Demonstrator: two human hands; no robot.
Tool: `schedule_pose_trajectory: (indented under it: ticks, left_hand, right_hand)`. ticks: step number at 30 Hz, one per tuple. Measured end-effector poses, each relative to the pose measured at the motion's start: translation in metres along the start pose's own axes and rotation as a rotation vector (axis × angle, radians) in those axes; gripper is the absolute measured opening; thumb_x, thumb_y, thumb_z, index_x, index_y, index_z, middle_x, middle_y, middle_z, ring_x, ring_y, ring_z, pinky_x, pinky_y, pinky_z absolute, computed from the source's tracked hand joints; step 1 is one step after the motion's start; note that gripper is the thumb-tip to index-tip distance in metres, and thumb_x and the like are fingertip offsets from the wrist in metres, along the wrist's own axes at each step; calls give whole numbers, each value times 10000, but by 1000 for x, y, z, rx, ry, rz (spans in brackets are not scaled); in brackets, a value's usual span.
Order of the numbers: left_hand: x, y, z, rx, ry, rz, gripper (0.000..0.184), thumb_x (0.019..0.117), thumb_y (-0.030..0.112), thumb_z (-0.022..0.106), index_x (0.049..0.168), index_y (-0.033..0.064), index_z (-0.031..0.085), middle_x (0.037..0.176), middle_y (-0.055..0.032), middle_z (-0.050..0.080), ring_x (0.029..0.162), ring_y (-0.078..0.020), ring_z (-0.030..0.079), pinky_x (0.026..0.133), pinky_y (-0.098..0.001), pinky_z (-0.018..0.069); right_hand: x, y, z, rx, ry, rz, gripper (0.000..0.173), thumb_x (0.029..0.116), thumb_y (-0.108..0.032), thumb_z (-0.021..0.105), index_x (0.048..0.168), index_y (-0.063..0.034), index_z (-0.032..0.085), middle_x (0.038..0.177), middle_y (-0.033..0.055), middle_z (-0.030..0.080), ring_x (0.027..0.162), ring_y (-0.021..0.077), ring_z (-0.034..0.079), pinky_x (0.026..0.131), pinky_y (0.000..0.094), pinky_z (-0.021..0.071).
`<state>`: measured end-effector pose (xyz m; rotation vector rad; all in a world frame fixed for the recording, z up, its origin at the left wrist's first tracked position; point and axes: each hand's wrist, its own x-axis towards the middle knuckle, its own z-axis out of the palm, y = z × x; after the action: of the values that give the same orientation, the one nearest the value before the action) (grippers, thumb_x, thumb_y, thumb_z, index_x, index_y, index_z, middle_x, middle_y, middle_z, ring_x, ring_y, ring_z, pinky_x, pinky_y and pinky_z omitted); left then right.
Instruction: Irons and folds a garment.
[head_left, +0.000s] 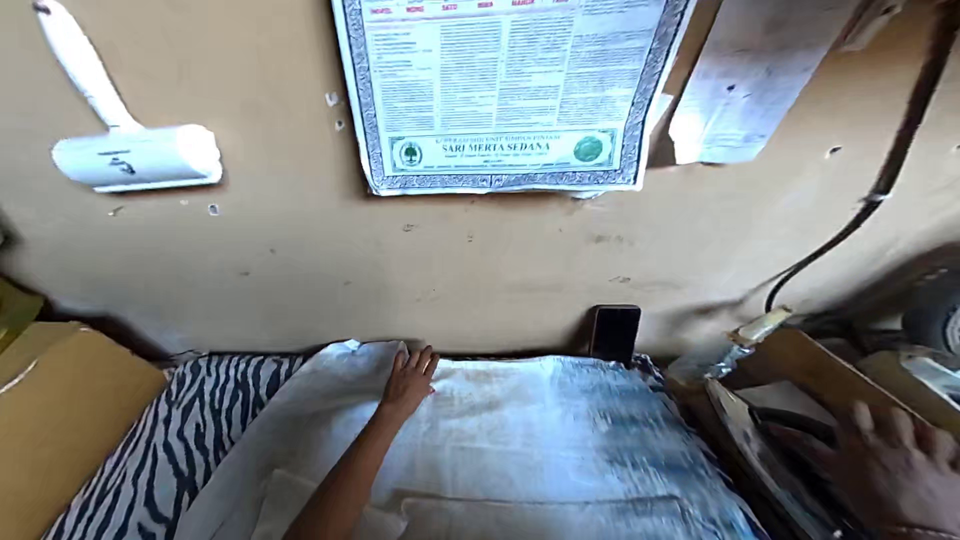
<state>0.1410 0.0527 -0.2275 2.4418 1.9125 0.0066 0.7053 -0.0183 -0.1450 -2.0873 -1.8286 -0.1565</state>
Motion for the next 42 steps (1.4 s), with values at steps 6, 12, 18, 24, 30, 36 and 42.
schedule_pose_trajectory:
  ticks: [6,12,18,24,30,36,42]
  left_hand:
    - [43,-24,-63,240,-436,108,362,981,238,679,1270,20,678,1218,-237,689,1209,-430,606,1171,-630,247]
    - [-31,-28,-106,207,-15,353,187,1013,49,558,1104,-27,703,1082,-234,700,1035,-416,680,1014,-587,441]
    - [-178,9,-54,207,432,452,295,926,-24,587,1159,80,736,825,-123,690,723,-321,676,745,-487,545]
    - [-225,33,20,113,323,324,328,827,374,764,974,82,790,879,-138,718,835,-341,712,819,-547,539]
    - [-165,118,0,-303,323,260,288,982,195,631,1118,-35,738,1137,-212,724,1141,-395,680,1003,-527,532]
    - [-144,137,91,-217,274,259,563,1048,553,357,1541,308,472,1653,-82,349,1533,-418,260,1130,-812,105]
    - [-242,110,28,-798,-4,527,343,992,328,639,1256,132,738,1369,-65,671,1335,-231,583,1181,-513,346]
  right_hand:
    - [32,-200,81,217,-403,-417,458,964,-20,581,1419,-74,605,1541,229,489,1007,492,701,829,660,561]
    - [53,-204,87,82,-357,-379,257,1000,-64,609,1216,40,700,1264,340,639,1038,572,661,829,742,506]
    - [-74,-119,16,114,136,-487,174,907,-131,619,919,-61,777,1007,197,734,1001,522,642,802,685,462]
    - [-163,-99,40,98,-111,-337,202,835,83,683,949,-42,794,1057,217,743,1084,527,651,923,766,422]
    - [-164,-175,27,281,-182,-382,230,955,-43,634,1144,-25,763,1255,229,695,1236,467,617,1025,662,472]
    - [-161,-131,140,156,-190,-270,759,1036,-617,376,1597,-106,402,1662,218,324,1550,452,258,1215,707,218]
    - [-163,-109,98,195,-131,-23,729,1012,-496,571,1529,7,470,1571,365,376,1469,624,273,1094,879,126]
